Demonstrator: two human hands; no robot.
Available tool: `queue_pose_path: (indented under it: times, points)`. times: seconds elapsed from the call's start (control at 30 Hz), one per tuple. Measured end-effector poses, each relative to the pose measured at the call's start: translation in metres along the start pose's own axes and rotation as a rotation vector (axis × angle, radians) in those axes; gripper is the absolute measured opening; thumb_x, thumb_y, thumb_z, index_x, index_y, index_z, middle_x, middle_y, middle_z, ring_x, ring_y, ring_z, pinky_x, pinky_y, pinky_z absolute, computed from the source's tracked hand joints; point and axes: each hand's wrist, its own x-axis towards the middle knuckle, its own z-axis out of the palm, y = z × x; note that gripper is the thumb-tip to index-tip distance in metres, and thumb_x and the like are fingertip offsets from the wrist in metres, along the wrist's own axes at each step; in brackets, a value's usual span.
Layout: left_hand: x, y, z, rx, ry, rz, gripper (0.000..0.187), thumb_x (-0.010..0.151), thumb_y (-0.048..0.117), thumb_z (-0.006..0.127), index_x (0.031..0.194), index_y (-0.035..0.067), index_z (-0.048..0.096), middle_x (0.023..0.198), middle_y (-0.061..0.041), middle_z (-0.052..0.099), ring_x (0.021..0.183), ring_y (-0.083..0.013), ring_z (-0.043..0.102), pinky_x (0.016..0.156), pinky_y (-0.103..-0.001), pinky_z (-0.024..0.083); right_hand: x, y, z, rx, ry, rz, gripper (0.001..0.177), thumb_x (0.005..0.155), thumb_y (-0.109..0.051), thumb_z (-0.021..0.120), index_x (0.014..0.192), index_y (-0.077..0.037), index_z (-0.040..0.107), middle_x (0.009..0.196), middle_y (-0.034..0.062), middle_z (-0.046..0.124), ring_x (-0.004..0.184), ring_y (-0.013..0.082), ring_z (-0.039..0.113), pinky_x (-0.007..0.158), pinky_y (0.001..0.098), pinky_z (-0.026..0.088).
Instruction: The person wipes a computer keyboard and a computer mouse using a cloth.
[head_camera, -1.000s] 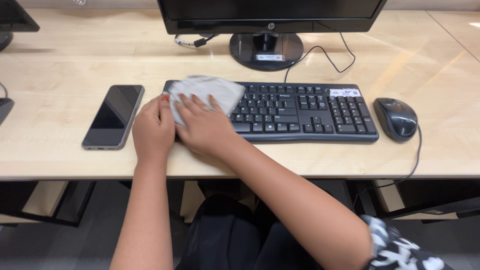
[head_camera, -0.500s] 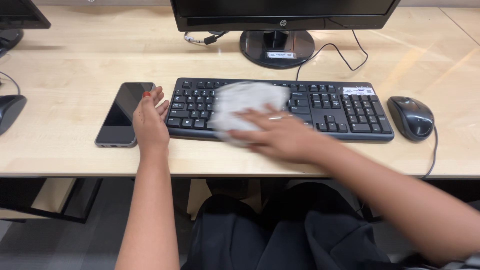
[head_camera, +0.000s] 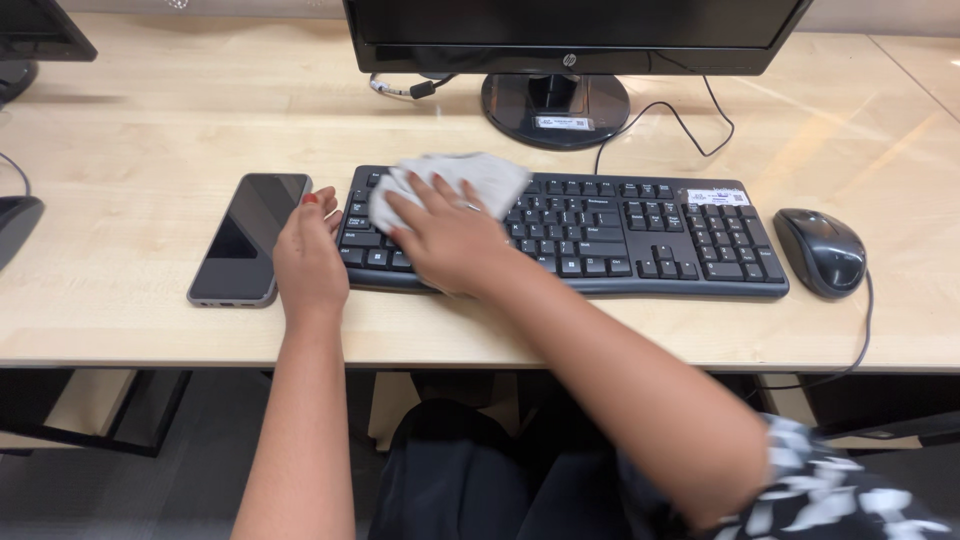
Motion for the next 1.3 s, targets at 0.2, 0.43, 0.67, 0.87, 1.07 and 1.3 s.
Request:
queue_pose_path:
  times: [0.2, 0.43, 0.67, 0.87, 1.07, 1.3]
  points:
    - [-0.008, 0.016, 0.001, 0.399, -0.076, -0.042, 0.048, 0.104, 0.032, 0.038, 0.125, 0.006, 0.072, 0.107, -0.018, 0.075, 0.103, -0.0270, 0.071, 0.094, -0.037, 0.051, 0.061, 0.025, 0.002, 0.056, -0.014, 0.101, 0.057, 0.108, -0.044, 0.024, 0.161, -0.026, 0.031, 0.163, 0.0116, 0.036, 0.153, 0.0323, 0.032, 0.125, 0.0487, 0.021]
    - [-0.008, 0.013, 0.002, 0.364, -0.037, 0.145, 0.046, 0.108, 0.034, 0.042, 0.120, 0.002, 0.073, 0.108, -0.016, 0.075, 0.106, -0.0266, 0.070, 0.095, -0.036, 0.049, 0.008, 0.186, -0.020, 0.113, -0.119, 0.326, 0.062, 0.105, -0.051, 0.029, 0.161, -0.026, 0.029, 0.151, 0.0150, 0.051, 0.137, 0.0326, 0.049, 0.116, 0.0465, 0.035]
    - [-0.011, 0.020, 0.006, 0.464, -0.007, 0.108, 0.046, 0.106, 0.036, 0.044, 0.119, 0.003, 0.074, 0.106, -0.015, 0.074, 0.100, -0.0289, 0.069, 0.089, -0.039, 0.050, -0.058, 0.227, -0.026, -0.005, 0.044, 0.536, 0.056, 0.109, -0.041, 0.030, 0.154, -0.010, 0.041, 0.147, 0.0195, 0.055, 0.138, 0.0377, 0.051, 0.125, 0.0543, 0.021]
    - [-0.016, 0.016, 0.011, 0.619, -0.004, 0.269, 0.043, 0.106, 0.034, 0.048, 0.123, 0.004, 0.072, 0.125, -0.015, 0.071, 0.115, -0.0317, 0.067, 0.096, -0.042, 0.051, -0.040, 0.115, -0.007, -0.092, 0.147, 0.072, 0.074, 0.096, -0.036, 0.047, 0.158, -0.003, 0.025, 0.162, 0.0210, 0.026, 0.147, 0.0408, 0.030, 0.119, 0.0520, 0.021]
    - [-0.022, 0.010, 0.018, 0.863, -0.085, 0.516, 0.045, 0.102, 0.038, 0.055, 0.129, 0.005, 0.071, 0.139, -0.019, 0.064, 0.128, -0.0338, 0.059, 0.100, -0.046, 0.049, -0.070, 0.132, -0.032, -0.095, -0.051, 0.290, 0.080, 0.089, -0.034, 0.054, 0.161, -0.016, 0.022, 0.163, 0.0164, 0.033, 0.145, 0.0385, 0.039, 0.117, 0.0460, 0.035]
    - [-0.018, 0.004, 0.019, 0.968, -0.104, 0.550, 0.047, 0.104, 0.040, 0.054, 0.131, 0.006, 0.070, 0.140, -0.018, 0.063, 0.134, -0.0329, 0.056, 0.107, -0.046, 0.046, -0.129, 0.221, -0.035, -0.052, 0.093, 0.547, 0.057, 0.105, -0.036, 0.031, 0.158, -0.016, 0.034, 0.164, 0.0107, 0.037, 0.152, 0.0299, 0.035, 0.124, 0.0443, 0.029]
